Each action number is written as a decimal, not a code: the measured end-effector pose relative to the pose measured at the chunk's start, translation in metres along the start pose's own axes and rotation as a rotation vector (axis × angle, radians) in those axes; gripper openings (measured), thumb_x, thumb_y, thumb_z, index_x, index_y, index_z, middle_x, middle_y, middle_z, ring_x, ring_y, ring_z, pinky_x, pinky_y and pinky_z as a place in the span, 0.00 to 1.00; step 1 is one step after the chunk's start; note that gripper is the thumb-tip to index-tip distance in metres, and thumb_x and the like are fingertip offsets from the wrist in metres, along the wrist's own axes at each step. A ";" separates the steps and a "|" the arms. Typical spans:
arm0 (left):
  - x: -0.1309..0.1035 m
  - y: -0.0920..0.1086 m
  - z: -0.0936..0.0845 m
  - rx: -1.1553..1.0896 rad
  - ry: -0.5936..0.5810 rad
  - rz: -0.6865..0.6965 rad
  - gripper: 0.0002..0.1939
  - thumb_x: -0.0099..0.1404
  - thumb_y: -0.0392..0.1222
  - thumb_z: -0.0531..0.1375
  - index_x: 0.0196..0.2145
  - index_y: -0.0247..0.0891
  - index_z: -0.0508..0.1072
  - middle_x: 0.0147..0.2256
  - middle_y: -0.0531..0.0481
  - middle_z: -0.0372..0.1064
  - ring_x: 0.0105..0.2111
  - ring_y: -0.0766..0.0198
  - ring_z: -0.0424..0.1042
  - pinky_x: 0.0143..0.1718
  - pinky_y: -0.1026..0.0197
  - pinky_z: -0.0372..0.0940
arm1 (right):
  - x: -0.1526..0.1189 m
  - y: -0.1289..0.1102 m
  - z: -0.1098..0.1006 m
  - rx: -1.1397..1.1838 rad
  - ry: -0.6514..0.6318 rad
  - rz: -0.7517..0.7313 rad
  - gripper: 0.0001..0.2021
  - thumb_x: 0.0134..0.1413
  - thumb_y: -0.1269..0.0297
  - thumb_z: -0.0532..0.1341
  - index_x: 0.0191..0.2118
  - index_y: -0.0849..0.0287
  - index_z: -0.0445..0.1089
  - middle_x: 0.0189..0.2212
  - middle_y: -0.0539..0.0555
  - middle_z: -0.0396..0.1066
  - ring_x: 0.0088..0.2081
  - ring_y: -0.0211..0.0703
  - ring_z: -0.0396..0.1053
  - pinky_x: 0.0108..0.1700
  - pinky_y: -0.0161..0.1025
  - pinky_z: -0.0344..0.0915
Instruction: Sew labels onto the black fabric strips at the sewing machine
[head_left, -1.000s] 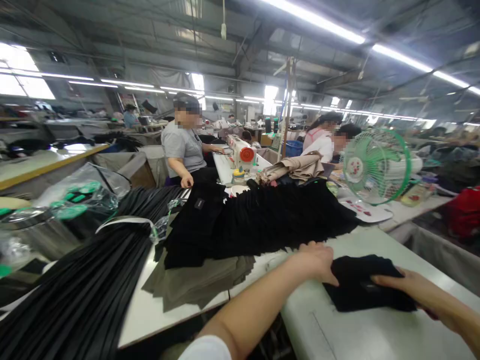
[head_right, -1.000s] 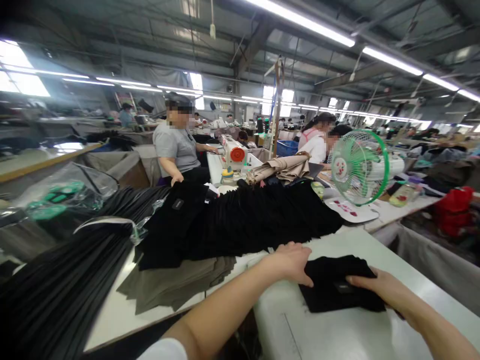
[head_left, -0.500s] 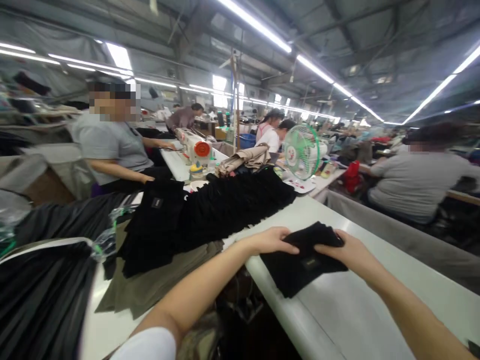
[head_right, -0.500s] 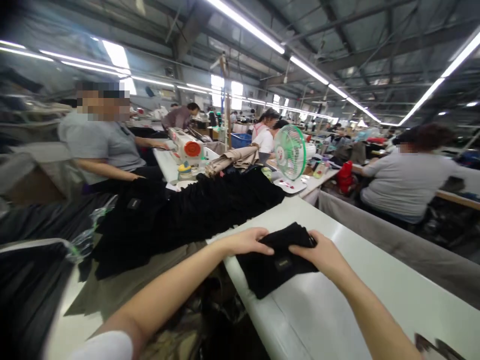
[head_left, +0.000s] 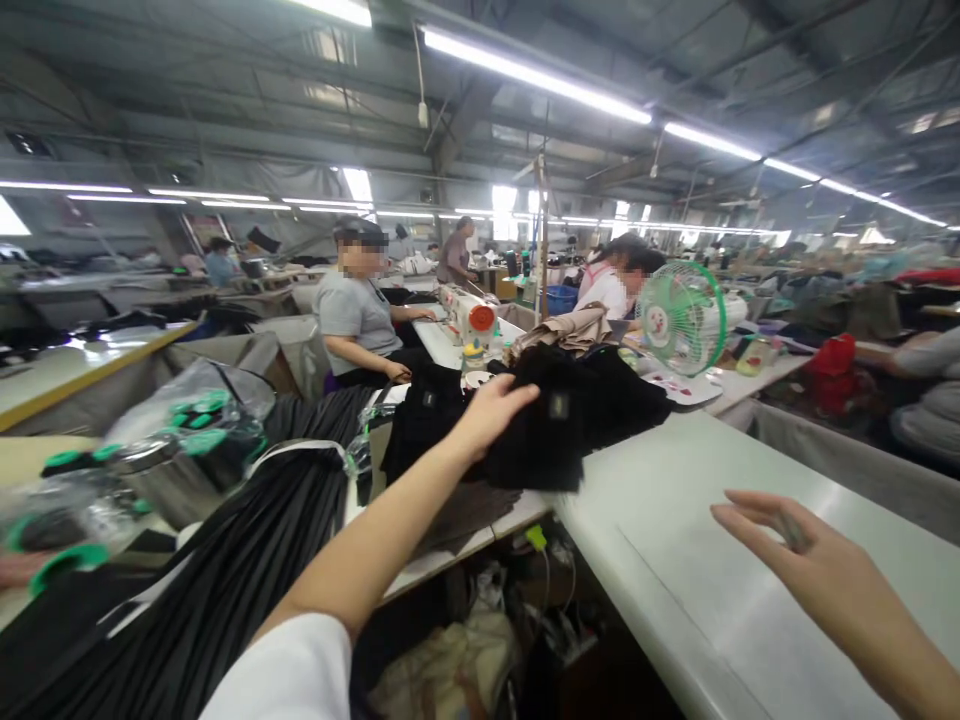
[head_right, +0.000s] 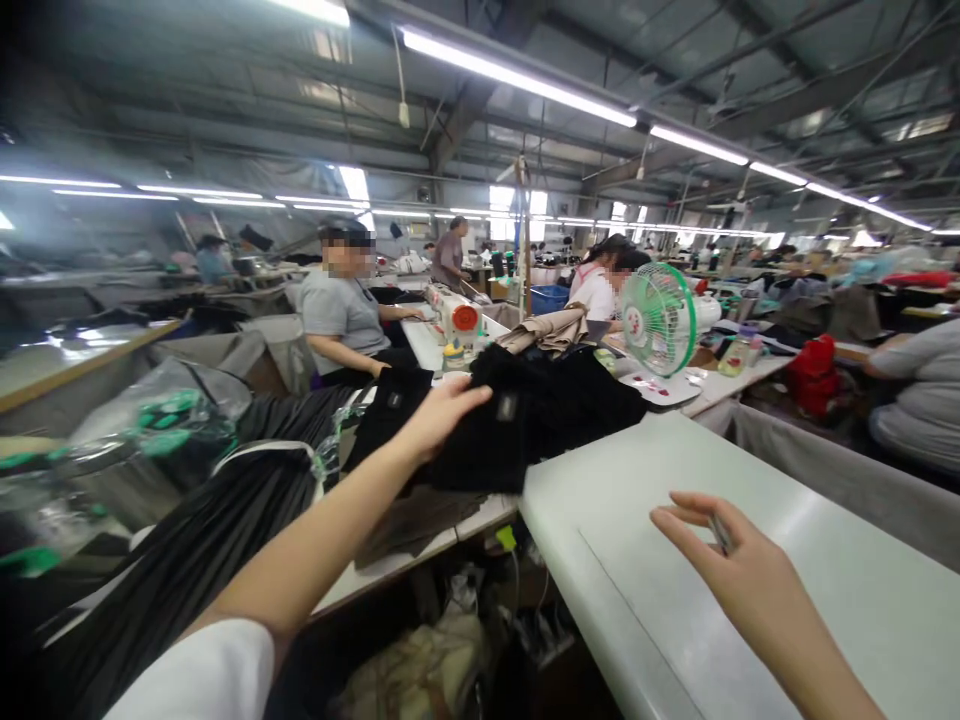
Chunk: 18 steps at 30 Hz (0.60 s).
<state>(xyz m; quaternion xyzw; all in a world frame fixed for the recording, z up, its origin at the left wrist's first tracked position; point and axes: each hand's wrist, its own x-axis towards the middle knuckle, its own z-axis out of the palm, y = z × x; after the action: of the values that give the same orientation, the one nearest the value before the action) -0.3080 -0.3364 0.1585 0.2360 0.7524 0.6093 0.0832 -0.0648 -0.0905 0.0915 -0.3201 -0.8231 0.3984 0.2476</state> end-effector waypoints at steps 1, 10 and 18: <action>0.009 0.004 -0.023 0.003 0.147 -0.028 0.13 0.64 0.46 0.64 0.43 0.36 0.76 0.40 0.48 0.78 0.40 0.58 0.76 0.42 0.61 0.70 | -0.004 0.008 -0.004 -0.021 -0.007 0.024 0.29 0.35 0.35 0.64 0.38 0.52 0.77 0.37 0.58 0.81 0.37 0.59 0.76 0.36 0.47 0.69; 0.049 -0.014 -0.114 0.213 0.447 -0.208 0.20 0.58 0.37 0.69 0.46 0.28 0.71 0.37 0.40 0.77 0.41 0.51 0.77 0.41 0.56 0.70 | -0.030 0.031 -0.019 -0.024 -0.094 0.137 0.29 0.30 0.34 0.61 0.34 0.50 0.78 0.36 0.57 0.81 0.40 0.62 0.77 0.38 0.48 0.70; 0.059 -0.005 -0.123 0.216 0.358 -0.231 0.17 0.54 0.43 0.72 0.39 0.32 0.75 0.29 0.44 0.78 0.31 0.54 0.79 0.33 0.57 0.74 | -0.035 0.056 -0.028 -0.066 -0.047 0.014 0.28 0.36 0.33 0.61 0.33 0.52 0.78 0.32 0.57 0.81 0.34 0.58 0.78 0.36 0.46 0.72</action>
<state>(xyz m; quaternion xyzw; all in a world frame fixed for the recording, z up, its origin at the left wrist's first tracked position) -0.4120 -0.4182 0.1937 0.0439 0.8379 0.5439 -0.0080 -0.0041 -0.0748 0.0565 -0.3245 -0.8392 0.3800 0.2146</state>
